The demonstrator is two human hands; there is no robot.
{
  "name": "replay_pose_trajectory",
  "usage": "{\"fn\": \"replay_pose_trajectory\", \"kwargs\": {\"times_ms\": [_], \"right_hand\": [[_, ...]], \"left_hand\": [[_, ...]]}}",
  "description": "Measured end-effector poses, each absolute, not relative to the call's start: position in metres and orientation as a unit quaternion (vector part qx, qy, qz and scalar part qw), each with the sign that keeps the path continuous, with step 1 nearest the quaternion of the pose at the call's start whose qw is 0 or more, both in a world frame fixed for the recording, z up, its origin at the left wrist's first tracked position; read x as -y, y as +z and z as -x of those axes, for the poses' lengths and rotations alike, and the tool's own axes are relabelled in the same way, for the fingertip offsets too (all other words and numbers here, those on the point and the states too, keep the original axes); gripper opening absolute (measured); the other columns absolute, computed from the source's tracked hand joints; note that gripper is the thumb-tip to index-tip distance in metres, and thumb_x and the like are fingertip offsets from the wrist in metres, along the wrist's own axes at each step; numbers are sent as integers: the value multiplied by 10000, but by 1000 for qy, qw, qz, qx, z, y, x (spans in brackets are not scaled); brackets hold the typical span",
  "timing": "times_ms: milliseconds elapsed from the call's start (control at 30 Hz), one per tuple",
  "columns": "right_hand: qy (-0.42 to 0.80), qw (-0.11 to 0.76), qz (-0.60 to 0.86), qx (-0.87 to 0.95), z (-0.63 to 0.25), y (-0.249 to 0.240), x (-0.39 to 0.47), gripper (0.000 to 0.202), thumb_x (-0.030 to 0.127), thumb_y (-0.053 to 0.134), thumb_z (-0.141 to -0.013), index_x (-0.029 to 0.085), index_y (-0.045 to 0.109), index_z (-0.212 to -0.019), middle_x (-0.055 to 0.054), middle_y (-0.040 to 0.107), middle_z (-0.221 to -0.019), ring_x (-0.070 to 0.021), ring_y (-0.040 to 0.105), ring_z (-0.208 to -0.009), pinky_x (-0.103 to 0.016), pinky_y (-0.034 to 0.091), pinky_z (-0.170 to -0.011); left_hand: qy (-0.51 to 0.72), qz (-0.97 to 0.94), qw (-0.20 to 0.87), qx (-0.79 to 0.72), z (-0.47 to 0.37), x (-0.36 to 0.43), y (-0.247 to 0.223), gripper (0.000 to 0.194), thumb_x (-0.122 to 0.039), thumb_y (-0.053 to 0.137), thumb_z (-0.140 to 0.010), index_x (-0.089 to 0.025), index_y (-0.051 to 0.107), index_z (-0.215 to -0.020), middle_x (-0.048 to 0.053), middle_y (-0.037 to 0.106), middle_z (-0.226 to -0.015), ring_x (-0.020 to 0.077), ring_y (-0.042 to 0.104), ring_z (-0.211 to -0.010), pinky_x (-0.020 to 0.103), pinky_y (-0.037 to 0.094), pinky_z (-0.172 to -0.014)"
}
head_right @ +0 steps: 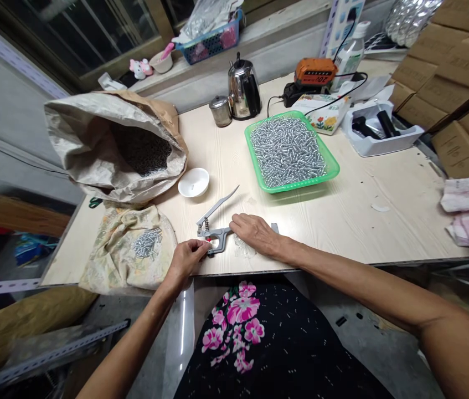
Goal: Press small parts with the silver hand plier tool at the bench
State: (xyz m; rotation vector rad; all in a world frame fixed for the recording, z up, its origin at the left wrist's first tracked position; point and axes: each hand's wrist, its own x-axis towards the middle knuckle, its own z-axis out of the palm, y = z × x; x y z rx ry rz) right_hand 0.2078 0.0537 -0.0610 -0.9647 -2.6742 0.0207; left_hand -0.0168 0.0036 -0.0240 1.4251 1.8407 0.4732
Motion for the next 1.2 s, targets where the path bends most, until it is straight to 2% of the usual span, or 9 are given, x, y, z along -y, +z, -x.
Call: {"fn": "replay_pose_trajectory", "kwargs": {"times_ms": [233, 367, 467, 533, 733, 900, 1033, 1133, 1200], "right_hand": [[35, 119, 317, 940, -210, -54, -63, 229, 91, 388, -974, 158, 595, -902, -65, 567, -885, -189, 456, -783, -314, 324, -673], [112, 122, 316, 934, -214, -44, -75, 113, 265, 539, -952, 187, 616, -979, -86, 594, -1023, -219, 496, -901, -340, 382, -773], [123, 140, 316, 930, -214, -39, -90, 462, 437, 706, -829, 190, 563, -1193, -144, 521, -1302, -311, 448, -1149, -437, 378, -929], [120, 128, 308, 935, -211, -40, -101, 679, 498, 766, -745, 171, 509, -1282, -172, 476, -1373, -361, 389, -1239, -498, 339, -993], [110, 76, 287, 948, -199, -38, -124, 800, 595, 802, -633, 150, 525, -1237, -143, 570, -1179, -319, 476, -1061, -445, 379, -924], [101, 36, 288, 951, -196, -31, -123, 606, 571, 793, -671, 145, 597, -1054, -127, 569, -1057, -282, 474, -948, -390, 402, -795], [131, 43, 311, 940, -198, -32, -115, 454, 487, 793, -715, 151, 616, -965, -121, 557, -1025, -270, 469, -930, -359, 394, -739], [154, 65, 315, 934, -200, -34, -107, 354, 399, 768, -769, 147, 607, -958, -119, 553, -1024, -259, 470, -940, -342, 399, -731], [157, 82, 311, 934, -201, -34, -102, 305, 347, 741, -803, 148, 596, -983, -113, 555, -1020, -254, 472, -955, -339, 406, -748]], "left_hand": [[176, -548, 395, -716, 22, -7, -30, 368, -488, 596, -726, -149, 677, -608, 3, 565, -500, 125, 485, -491, 236, 339, -500], [154, -536, 421, -716, 27, -12, -33, 360, -486, 617, -715, -147, 679, -611, -10, 531, -466, 112, 458, -454, 226, 315, -462], [152, -533, 429, -713, 29, -13, -36, 370, -492, 622, -710, -150, 656, -575, -9, 526, -463, 107, 453, -446, 220, 308, -449], [153, -527, 435, -714, 30, -13, -37, 380, -504, 623, -707, -152, 648, -565, -10, 521, -456, 105, 447, -439, 219, 306, -444], [156, -517, 438, -718, 30, -13, -39, 376, -515, 653, -687, -167, 646, -544, -12, 506, -427, 109, 440, -437, 225, 298, -450], [142, -527, 430, -719, 29, -13, -35, 368, -496, 653, -716, -171, 639, -545, -13, 509, -441, 120, 462, -453, 240, 317, -484], [143, -604, 287, -729, 17, -5, -23, 292, -405, 606, -818, -170, 674, -660, 34, 610, -641, 173, 573, -630, 284, 416, -616], [154, -713, 146, -668, 0, -6, -16, 203, -336, 623, -850, -179, 686, -961, 94, 647, -972, 246, 584, -959, 360, 467, -833], [129, -778, 119, -604, -11, -14, -14, 369, -308, 684, -816, -191, 612, -1158, 113, 604, -1187, 279, 518, -1124, 415, 446, -947]]}}
